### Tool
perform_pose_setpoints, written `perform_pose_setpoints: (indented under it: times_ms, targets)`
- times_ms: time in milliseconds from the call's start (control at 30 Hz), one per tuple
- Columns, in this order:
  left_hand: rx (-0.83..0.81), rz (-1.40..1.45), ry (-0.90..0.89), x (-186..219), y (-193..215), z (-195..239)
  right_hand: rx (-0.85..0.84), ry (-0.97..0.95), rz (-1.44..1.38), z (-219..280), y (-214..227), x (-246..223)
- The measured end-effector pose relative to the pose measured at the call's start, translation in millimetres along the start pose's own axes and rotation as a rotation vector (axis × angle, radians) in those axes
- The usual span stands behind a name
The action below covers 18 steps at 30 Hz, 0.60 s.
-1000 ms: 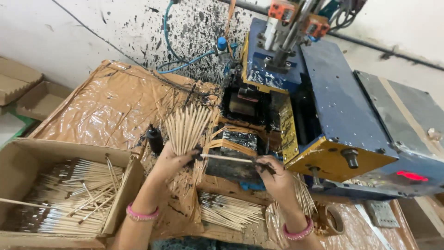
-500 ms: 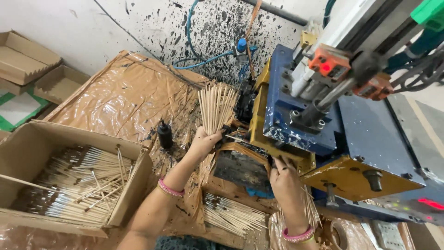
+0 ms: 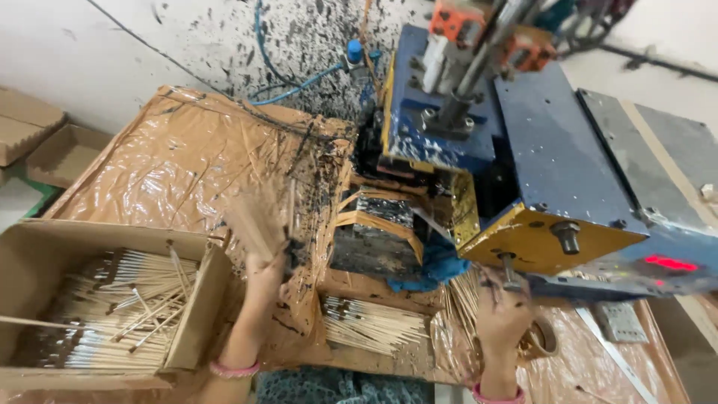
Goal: Operating a machine to process bundles of thin wooden sticks, likely for incense production, including feeding bundles into the machine and collecting them.
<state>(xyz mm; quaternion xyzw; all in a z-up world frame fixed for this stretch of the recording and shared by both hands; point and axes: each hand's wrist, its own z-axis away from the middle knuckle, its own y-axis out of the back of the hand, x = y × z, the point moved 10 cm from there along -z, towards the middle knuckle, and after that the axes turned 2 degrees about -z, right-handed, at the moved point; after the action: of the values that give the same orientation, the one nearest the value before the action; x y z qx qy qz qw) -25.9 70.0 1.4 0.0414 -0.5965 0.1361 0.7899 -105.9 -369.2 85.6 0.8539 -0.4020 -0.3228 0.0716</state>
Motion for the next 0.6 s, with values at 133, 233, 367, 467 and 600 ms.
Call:
perform_pose_setpoints:
  times_ms: [133, 233, 367, 467, 600]
  targets:
    - [-0.093, 0.206, -0.238, -76, 14, -29, 0.124, -0.032, 0.511, 23, 45, -22]
    - [-0.215, 0.029, -0.706, -20, -21, 17, 0.038, -0.159, 0.386, 32, 15, -37]
    - [-0.78, -0.377, -0.385, -20, -105, 46, -0.292, -0.564, -0.671, 81, -75, 16]
    - [-0.768, -0.345, -0.555, 21, -95, 27, -0.36, -0.522, -0.721, 44, -91, 14]
    - [-0.476, 0.056, -0.496, 46, -54, -42, -0.435, 0.017, -0.278, -50, -90, -96]
